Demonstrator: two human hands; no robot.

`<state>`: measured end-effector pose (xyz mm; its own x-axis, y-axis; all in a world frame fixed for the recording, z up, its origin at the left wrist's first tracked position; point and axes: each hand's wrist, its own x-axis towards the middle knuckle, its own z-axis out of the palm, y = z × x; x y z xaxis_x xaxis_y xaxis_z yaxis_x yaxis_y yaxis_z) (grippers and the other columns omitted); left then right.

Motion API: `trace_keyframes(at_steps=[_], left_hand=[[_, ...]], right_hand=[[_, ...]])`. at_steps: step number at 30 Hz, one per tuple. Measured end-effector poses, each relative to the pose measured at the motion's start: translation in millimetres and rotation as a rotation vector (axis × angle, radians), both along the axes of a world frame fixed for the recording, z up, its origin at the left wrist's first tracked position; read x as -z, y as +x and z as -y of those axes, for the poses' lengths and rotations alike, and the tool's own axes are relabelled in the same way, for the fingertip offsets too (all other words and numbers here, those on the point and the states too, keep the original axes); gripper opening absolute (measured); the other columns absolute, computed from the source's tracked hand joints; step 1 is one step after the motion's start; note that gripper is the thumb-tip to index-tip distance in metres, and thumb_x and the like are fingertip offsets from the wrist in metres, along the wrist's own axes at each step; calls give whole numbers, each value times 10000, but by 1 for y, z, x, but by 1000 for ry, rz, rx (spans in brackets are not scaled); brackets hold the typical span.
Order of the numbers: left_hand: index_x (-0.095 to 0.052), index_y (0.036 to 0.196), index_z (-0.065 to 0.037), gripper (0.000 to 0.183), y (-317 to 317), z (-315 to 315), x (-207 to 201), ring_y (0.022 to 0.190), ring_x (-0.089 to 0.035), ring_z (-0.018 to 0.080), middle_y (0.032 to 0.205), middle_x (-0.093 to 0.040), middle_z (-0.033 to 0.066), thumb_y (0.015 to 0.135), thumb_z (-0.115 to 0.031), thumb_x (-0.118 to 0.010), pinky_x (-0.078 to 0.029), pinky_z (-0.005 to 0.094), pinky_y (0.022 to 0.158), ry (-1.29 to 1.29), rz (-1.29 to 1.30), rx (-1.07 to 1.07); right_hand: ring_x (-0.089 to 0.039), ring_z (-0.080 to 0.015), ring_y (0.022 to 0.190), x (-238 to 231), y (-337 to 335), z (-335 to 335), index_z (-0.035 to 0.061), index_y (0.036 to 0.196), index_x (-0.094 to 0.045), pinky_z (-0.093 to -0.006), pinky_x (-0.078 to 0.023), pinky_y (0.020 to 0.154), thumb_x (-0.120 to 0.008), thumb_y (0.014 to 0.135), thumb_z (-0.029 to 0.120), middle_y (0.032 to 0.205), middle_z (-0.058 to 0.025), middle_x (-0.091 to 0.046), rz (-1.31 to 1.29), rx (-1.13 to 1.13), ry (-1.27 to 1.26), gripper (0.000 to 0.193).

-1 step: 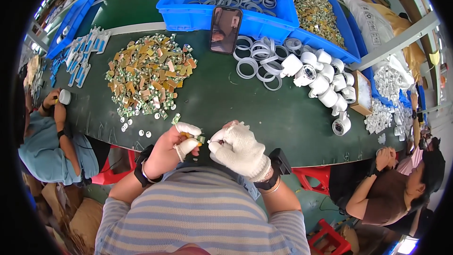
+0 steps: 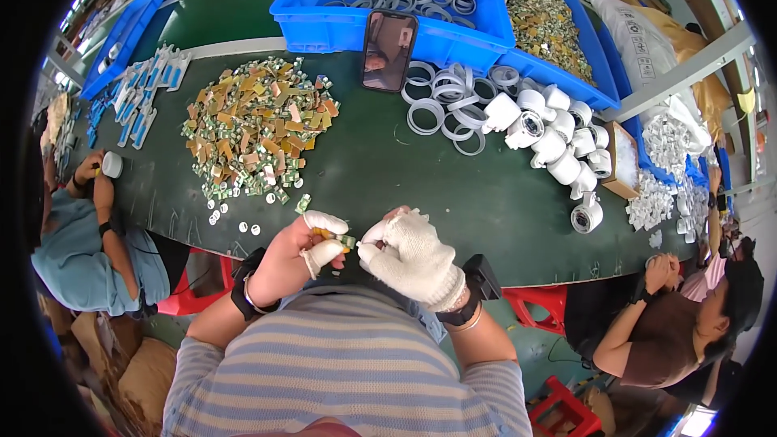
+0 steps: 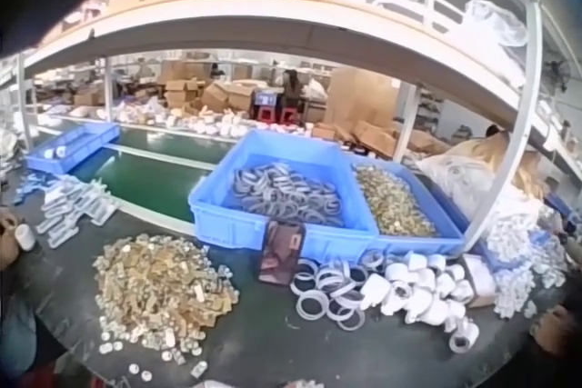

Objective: Assembling small electronic or mechanical components into circular housings at a factory workbench.

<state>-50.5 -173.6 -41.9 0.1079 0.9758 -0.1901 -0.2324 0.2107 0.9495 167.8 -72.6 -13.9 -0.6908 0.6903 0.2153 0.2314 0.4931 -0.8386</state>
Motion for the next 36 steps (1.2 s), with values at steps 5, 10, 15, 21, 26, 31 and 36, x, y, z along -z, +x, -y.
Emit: trace_keyframes(at_steps=[5, 10, 15, 21, 26, 31, 36], left_hand=[[-594, 1272, -25, 280, -1, 1, -3, 992, -707, 144, 1101, -710, 73, 1007, -1, -680, -579, 297, 862, -2, -92, 33], [-618, 1240, -7, 273, -2, 0, -12, 968, -722, 131, 1089, -736, 79, 985, -13, -715, -580, 287, 856, -59, -309, 5], [-630, 1237, -10, 266, -2, 4, -9, 1021, -723, 138, 1095, -747, 83, 985, -11, -714, -574, 287, 882, 10, -313, 68], [-641, 1227, -10, 258, -3, 4, -14, 1018, -718, 131, 1098, -758, 84, 984, -31, -725, -570, 290, 889, 24, -309, 131], [-654, 1216, -7, 249, -3, 3, -23, 970, -713, 117, 1067, -768, 82, 984, -50, -733, -569, 283, 861, 54, -439, 117], [-666, 1208, -5, 241, -2, 1, -24, 940, -702, 103, 1044, -767, 80, 986, -64, -738, -569, 279, 837, 28, -430, 147], [-669, 1202, -2, 237, 0, 3, -23, 924, -690, 96, 1032, -763, 80, 985, -63, -741, -567, 276, 824, 36, -390, 115]], right_hand=[[-631, -311, 805, -14, -6, -4, 128, 800, -757, -441, -476, 759, -752, 817, 162, 721, -78, -628, 206, -55, 62, 39], [-625, -311, 781, -15, -6, -4, 143, 789, -763, -450, -474, 743, -748, 810, 167, 673, -59, -610, 194, -55, 117, 36], [-631, -308, 771, -13, -5, -6, 156, 801, -772, -456, -475, 729, -750, 805, 202, 662, -51, -611, 171, -88, 132, 51], [-610, -290, 783, -17, -4, -12, 143, 843, -716, -429, -459, 706, -818, 754, 92, 729, -41, -611, 132, -211, 140, 145], [-633, -296, 804, -16, -6, -14, 149, 818, -748, -432, -471, 734, -784, 762, 144, 720, -43, -646, 189, -249, 74, 67], [-642, -300, 809, -17, -6, -14, 159, 779, -774, -451, -463, 754, -734, 777, 193, 676, -37, -656, 170, -164, 56, 53], [-639, -287, 803, -16, -2, -24, 155, 869, -695, -418, -484, 712, -818, 771, 107, 785, -29, -651, 243, -353, 118, 165]])
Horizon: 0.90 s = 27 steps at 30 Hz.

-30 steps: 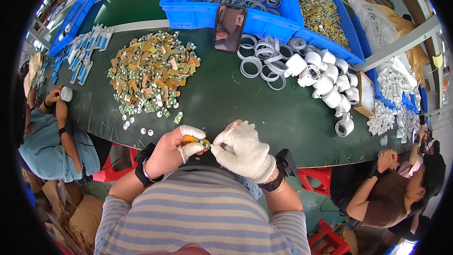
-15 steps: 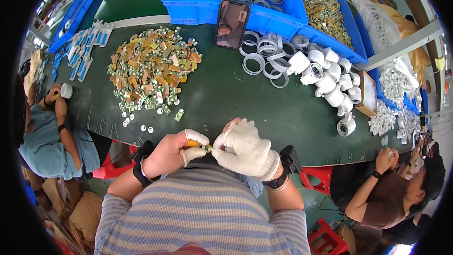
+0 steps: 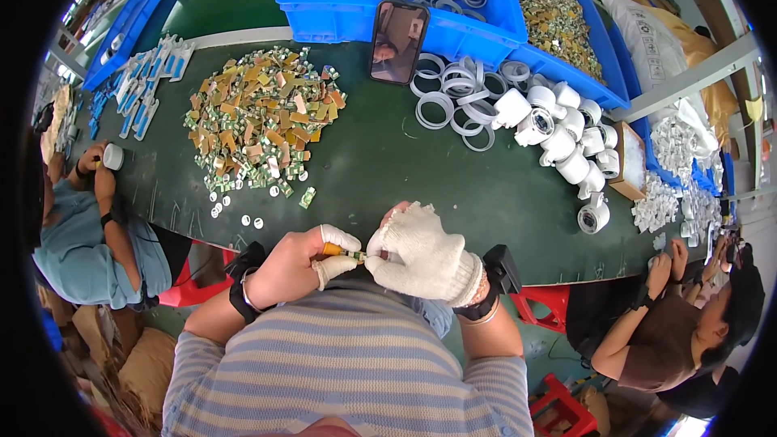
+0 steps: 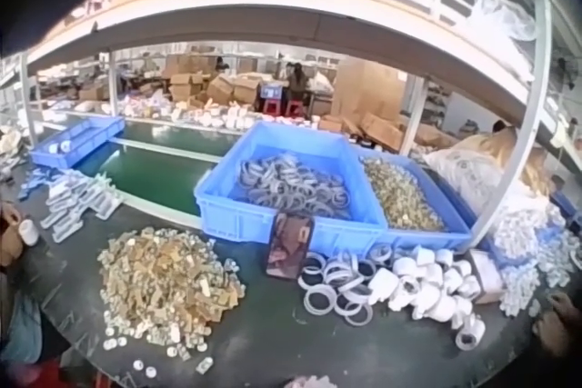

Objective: Assembling small electronic or mechanical components into circular housings at a factory workbench.

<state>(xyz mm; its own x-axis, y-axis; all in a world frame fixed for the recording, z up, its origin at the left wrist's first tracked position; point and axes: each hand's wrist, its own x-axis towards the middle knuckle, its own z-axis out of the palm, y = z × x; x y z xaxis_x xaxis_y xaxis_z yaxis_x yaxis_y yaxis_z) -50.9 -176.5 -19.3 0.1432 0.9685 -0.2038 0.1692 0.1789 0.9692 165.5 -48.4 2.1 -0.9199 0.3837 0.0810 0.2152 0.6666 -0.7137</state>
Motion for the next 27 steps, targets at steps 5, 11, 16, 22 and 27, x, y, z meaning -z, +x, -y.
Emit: trace_keyframes(at_steps=[5, 11, 16, 22, 27], left_hand=[[-674, 1199, -16, 227, -1, 1, 3, 892, -665, 77, 1001, -760, 64, 987, -63, -741, -554, 264, 796, 20, -15, 18], [-683, 1199, -30, 242, -3, 7, -2, 771, -703, 163, 941, -768, 125, 963, -39, -737, -555, 300, 731, 69, -28, -21], [-682, 1207, -46, 326, -5, 6, -1, 825, -748, 302, 964, -759, 165, 892, 28, -723, -576, 351, 756, 140, -136, 10], [-704, 1126, -43, 198, -3, 3, 5, 740, -726, 273, 918, -751, 141, 940, -54, -770, -557, 316, 678, 323, -283, 29], [-705, 1116, -44, 181, 1, 2, 13, 723, -728, 221, 889, -753, 119, 945, -44, -765, -551, 313, 665, 335, -276, 14]], right_hand=[[-656, -292, 814, -1, 0, 2, 165, 865, -710, -424, -496, 742, -842, 780, 151, 791, -24, -666, -25, 23, 4, 157], [-693, -259, 948, -4, -1, 7, 198, 846, -768, -523, -489, 1009, -886, 787, 282, 807, 22, -697, -52, 69, 131, 156], [-669, -257, 1003, 7, -4, 1, 220, 826, -783, -540, -432, 1066, -833, 813, 328, 846, -1, -692, -18, 41, 49, 120], [-649, -261, 1023, 11, -10, -2, 223, 783, -796, -540, -409, 1097, -790, 831, 365, 814, -35, -672, 22, 5, 33, 150], [-652, -271, 928, 9, -10, 1, 220, 808, -809, -508, -455, 999, -785, 831, 372, 714, -30, -642, 35, 28, 143, 156]])
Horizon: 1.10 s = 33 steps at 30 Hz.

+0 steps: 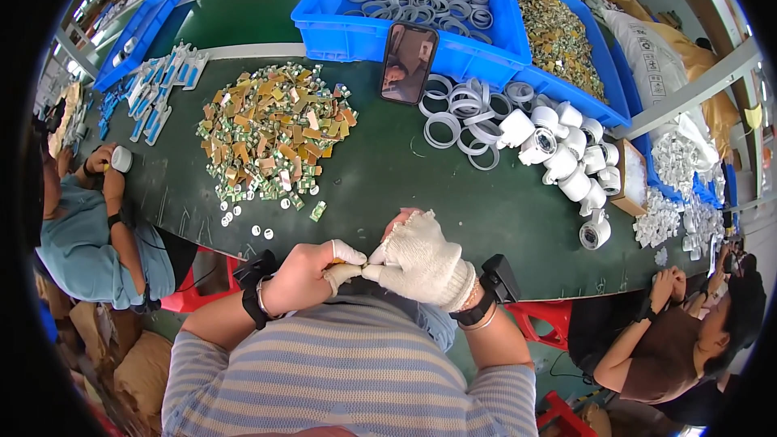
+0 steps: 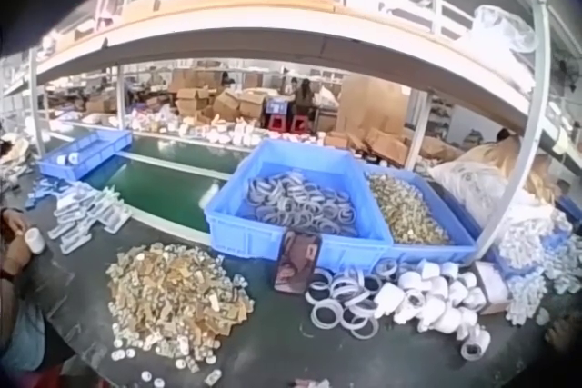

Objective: Assembling small electronic or mechanical components into circular housings at a factory workbench.

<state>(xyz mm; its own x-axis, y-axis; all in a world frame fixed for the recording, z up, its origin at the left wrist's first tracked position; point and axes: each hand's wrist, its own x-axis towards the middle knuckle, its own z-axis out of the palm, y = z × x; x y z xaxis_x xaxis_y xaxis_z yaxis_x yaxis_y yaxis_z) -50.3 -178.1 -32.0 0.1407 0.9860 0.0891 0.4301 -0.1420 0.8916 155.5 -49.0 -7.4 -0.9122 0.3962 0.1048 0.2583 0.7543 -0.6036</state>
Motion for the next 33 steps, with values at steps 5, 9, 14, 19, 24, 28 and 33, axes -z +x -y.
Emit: trace_keyframes(at_steps=[5, 9, 14, 19, 24, 28, 33], left_hand=[[-698, 1133, -34, 145, 3, 3, 8, 787, -667, 72, 938, -758, 29, 990, -28, -723, -537, 276, 664, -212, 467, -65], [-696, 1144, -34, 148, 1, 5, -4, 768, -643, 75, 968, -758, 32, 997, -23, -712, -527, 262, 662, -267, 423, -59], [-694, 1132, -33, 140, 3, 6, -13, 773, -634, 70, 958, -753, 36, 997, 0, -700, -519, 249, 657, -231, 146, -82], [-679, 1135, -8, 136, 2, -3, 1, 834, -686, 91, 978, -747, 52, 1000, 3, -691, -547, 242, 704, -245, 272, -146], [-633, 1198, 2, 190, 0, -8, 2, 973, -733, 149, 1056, -739, 80, 1011, 11, -668, -601, 274, 781, -482, 591, -180], [-636, 1197, 1, 191, 4, -3, 3, 978, -734, 150, 1059, -740, 84, 1010, 14, -670, -596, 268, 800, -468, 545, -147], [-669, 1167, -4, 186, 7, -2, -7, 919, -698, 101, 1064, -744, 60, 987, 7, -711, -567, 252, 793, -392, 408, -155]], right_hand=[[-644, -262, 854, -16, 3, -3, 210, 848, -823, -441, -445, 790, -791, 833, 386, 715, -44, -655, 25, 3, -270, 179], [-646, -258, 851, -11, 3, -2, 206, 851, -822, -429, -457, 794, -789, 836, 371, 717, -43, -662, -52, 2, -274, 169], [-657, -274, 821, -3, -1, 4, 156, 848, -755, -424, -492, 762, -898, 771, 192, 789, -22, -676, -230, 6, -31, 167], [-651, -293, 857, 3, -2, 13, 155, 816, -751, -440, -484, 811, -834, 814, 195, 766, -38, -661, -109, 142, 24, 93], [-644, -310, 905, 8, 0, 15, 155, 818, -737, -448, -475, 814, -780, 835, 153, 736, -57, -643, -283, 239, -89, 46], [-645, -316, 911, -1, 4, 10, 141, 844, -760, -458, -471, 822, -757, 855, 183, 741, -62, -661, -212, 197, -162, 43], [-655, -310, 935, -4, 8, 9, 140, 861, -779, -468, -467, 833, -773, 851, 245, 763, -59, -691, -172, 187, -204, 105]])
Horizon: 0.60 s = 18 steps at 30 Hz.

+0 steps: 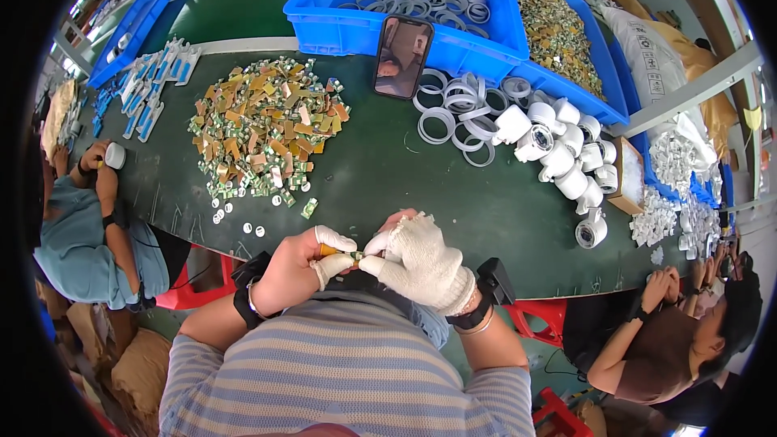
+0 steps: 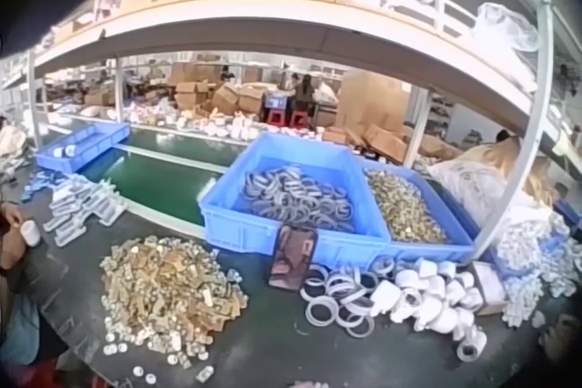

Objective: Assembling small electronic or mechanical components into circular housings at a factory workbench.

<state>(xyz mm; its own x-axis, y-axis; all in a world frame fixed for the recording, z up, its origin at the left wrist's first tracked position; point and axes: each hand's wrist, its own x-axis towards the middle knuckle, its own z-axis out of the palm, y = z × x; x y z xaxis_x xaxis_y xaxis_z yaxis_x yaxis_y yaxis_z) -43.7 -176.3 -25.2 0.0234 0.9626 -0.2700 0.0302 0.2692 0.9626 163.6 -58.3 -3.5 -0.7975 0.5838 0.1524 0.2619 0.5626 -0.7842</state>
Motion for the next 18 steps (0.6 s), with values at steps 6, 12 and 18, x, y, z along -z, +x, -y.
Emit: trace_keyframes(at_steps=[6, 12, 18], left_hand=[[-689, 1145, -4, 199, -4, 1, -4, 828, -707, 113, 989, -760, 76, 956, -11, -752, -554, 279, 703, 179, -224, 86], [-694, 1119, -43, 220, -3, 6, 0, 784, -730, 305, 963, -743, 161, 915, 12, -755, -561, 343, 695, 412, -499, 61], [-682, 1176, -35, 266, -14, 4, -10, 868, -743, 230, 978, -756, 134, 925, -11, -769, -573, 342, 776, 262, -220, 42]], right_hand=[[-666, -275, 951, -2, -2, -5, 189, 838, -785, -508, -484, 1007, -824, 811, 317, 812, -22, -700, 82, -58, 283, 136], [-685, -251, 932, 9, -11, -6, 184, 821, -745, -539, -491, 1034, -896, 750, 247, 799, 25, -675, -70, -100, 295, 179], [-674, -304, 922, 4, -7, 1, 149, 926, -744, -506, -500, 981, -878, 771, 258, 910, -57, -689, 22, -88, 282, 232]])
